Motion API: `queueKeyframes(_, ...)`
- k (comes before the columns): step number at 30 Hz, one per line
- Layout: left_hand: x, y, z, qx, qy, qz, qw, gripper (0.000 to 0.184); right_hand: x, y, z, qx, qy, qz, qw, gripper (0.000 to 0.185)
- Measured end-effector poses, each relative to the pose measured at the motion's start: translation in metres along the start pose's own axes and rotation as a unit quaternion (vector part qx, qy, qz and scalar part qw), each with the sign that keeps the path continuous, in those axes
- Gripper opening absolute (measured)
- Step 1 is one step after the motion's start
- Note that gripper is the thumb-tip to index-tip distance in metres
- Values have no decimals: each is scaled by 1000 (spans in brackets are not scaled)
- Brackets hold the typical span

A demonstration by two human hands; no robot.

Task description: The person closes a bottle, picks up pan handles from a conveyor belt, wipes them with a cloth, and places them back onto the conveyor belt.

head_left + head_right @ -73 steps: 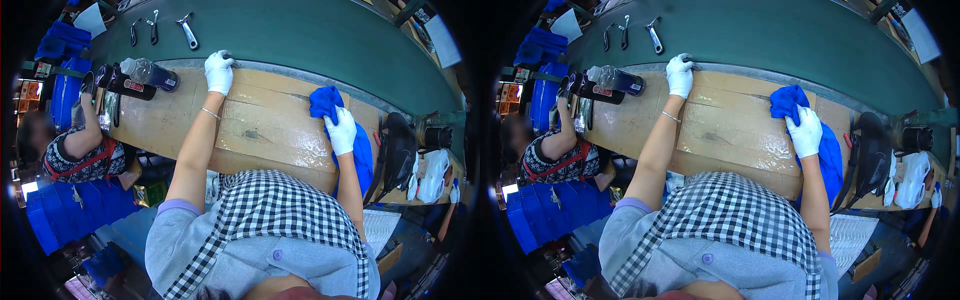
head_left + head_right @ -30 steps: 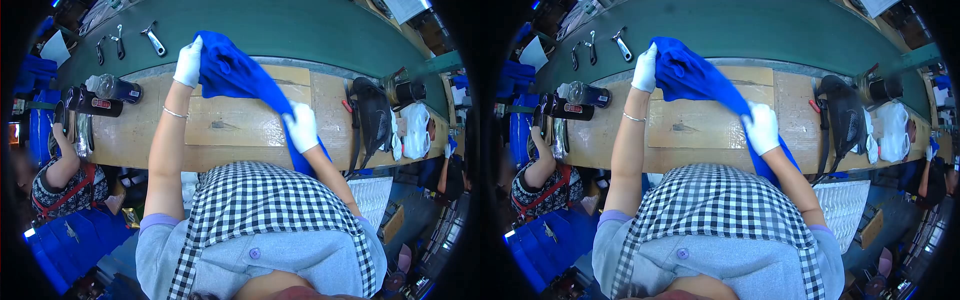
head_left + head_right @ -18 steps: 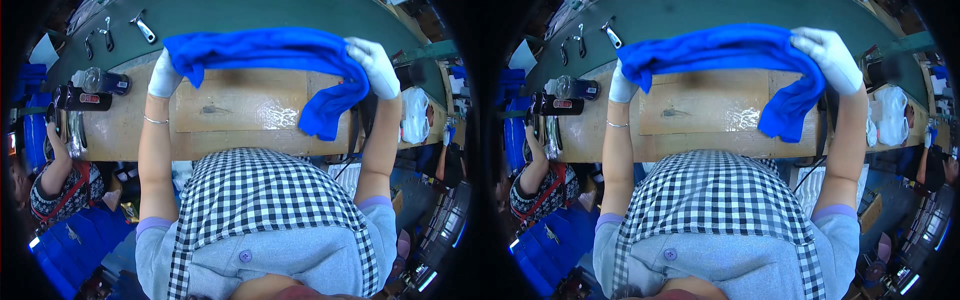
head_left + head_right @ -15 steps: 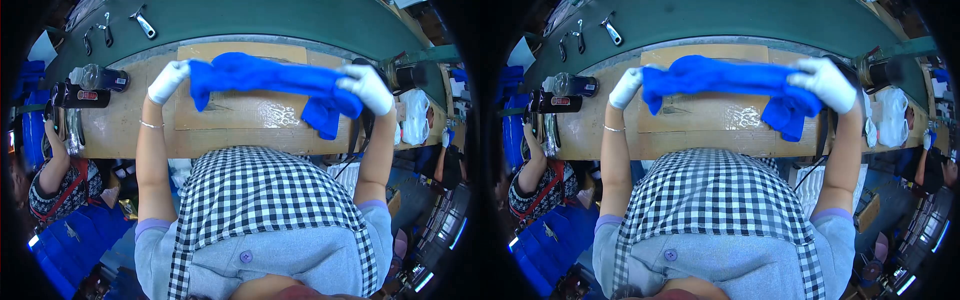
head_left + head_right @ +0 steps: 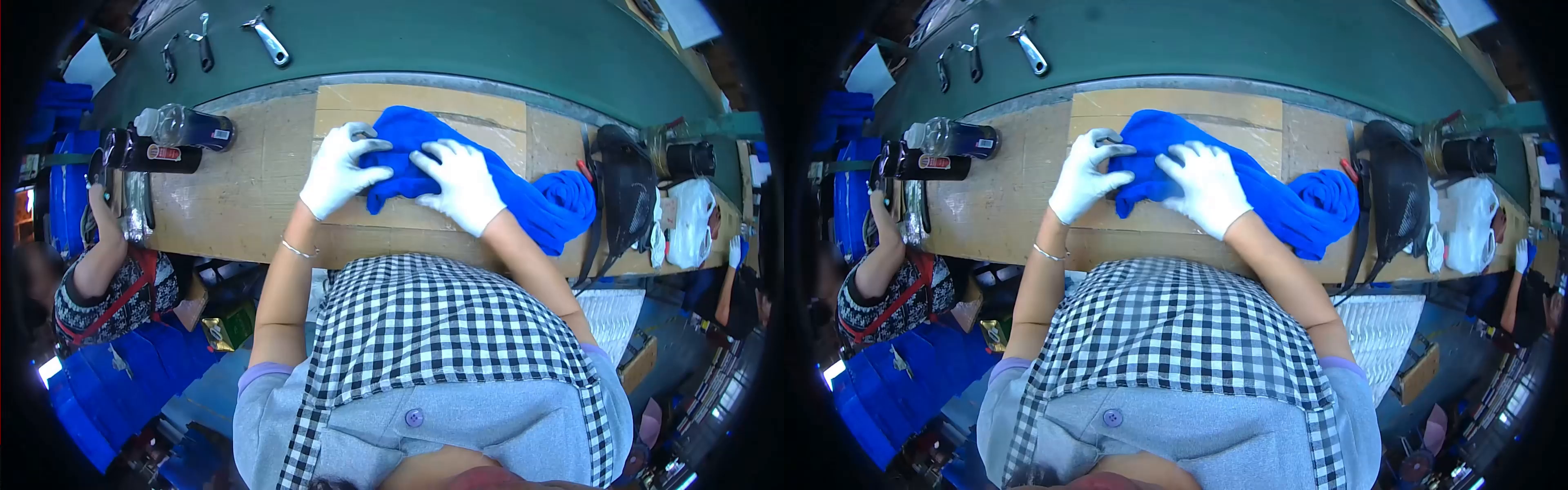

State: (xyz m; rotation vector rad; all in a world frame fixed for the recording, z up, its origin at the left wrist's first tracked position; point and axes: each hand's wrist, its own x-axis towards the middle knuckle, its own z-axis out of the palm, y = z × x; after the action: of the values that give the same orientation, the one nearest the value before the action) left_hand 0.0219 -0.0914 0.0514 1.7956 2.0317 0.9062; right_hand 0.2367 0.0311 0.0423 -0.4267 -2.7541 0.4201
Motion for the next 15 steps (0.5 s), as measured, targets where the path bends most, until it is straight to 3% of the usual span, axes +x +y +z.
queueKeyframes(1, -2, 2, -4, 8, 13, 19, 1000, 41, 2, -2, 12, -11, -8, 2, 1000, 50)
queueKeyframes(2, -6, 3, -4, 7, 19, 23, 1000, 43, 3, 0, 19, 0, -8, 25, 1000, 35)
queueKeyframes(3, -11, 14, -8, 21, 9, 11, 1000, 45, 4, 4, 21, 4, -6, 20, 1000, 35)
queueKeyframes(6, -22, 28, 4, 100, -3, 49, 994, 38, 12, 14, 12, 116, 76, 38, 990, 16)
queueKeyframes(7, -24, 22, 7, 100, -6, 47, 994, 38, 14, 20, 10, 115, 105, -3, 988, 18)
queueKeyframes(9, -26, 6, 11, 74, 18, 14, 997, 24, 12, 22, 1, 286, 40, 42, 956, 20)
queueKeyframes(10, -21, 8, 3, -90, 35, -15, 995, 14, 11, 19, -7, 285, 32, 69, 956, 20)
queueKeyframes(11, -17, 9, -9, -323, 12, -127, 938, 13, 9, 15, -15, 286, 31, 71, 955, 20)
queueKeyframes(13, -11, 17, -44, -415, -67, -213, 882, 11, 9, 6, -34, 434, -64, 181, 880, 22)
queueKeyframes(15, -1, 30, -59, -474, -79, -162, 862, 15, 8, -4, -51, 444, -104, 215, 864, 24)
